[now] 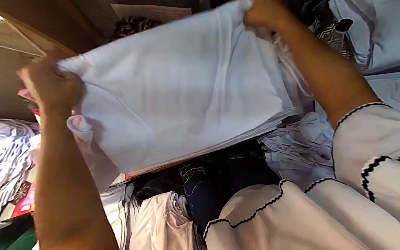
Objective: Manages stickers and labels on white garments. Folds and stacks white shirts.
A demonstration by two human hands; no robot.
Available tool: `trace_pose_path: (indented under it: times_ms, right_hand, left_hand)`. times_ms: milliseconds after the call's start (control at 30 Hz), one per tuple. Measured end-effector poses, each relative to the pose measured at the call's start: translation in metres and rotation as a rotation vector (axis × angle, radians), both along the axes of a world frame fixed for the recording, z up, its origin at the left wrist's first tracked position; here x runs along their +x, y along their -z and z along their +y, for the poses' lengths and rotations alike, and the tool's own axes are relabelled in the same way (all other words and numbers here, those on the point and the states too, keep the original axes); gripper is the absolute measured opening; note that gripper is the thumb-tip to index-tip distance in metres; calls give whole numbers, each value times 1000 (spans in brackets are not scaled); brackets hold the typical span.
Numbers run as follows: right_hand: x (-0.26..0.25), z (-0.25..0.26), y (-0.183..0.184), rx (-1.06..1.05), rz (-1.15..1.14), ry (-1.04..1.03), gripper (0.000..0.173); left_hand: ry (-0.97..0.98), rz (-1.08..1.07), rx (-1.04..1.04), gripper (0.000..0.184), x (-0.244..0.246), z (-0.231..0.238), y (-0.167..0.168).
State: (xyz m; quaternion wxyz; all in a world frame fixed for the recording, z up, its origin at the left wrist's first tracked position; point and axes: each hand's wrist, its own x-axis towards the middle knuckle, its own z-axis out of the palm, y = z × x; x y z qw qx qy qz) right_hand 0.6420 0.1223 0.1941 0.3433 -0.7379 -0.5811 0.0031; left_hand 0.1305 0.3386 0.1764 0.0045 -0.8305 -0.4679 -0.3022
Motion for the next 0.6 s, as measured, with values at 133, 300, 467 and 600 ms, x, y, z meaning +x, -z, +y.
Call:
trace_pose_path:
  times_ms: [133, 300, 467, 600]
  right_hand:
    - [10, 47, 114, -215, -78, 7, 31]
    - [-32, -9, 216, -328, -6, -310, 26]
    - [-38, -130, 262, -337, 159, -443, 27]
    - [-68, -194, 269, -96, 194, -130, 19]
  left_hand:
    - [-32, 139, -224, 48, 47, -38, 87]
    - [392, 220, -413, 45, 55, -100, 241]
    - [142, 66, -307, 42, -6, -167, 294]
    - [-4, -291, -486, 33, 40, -270, 253]
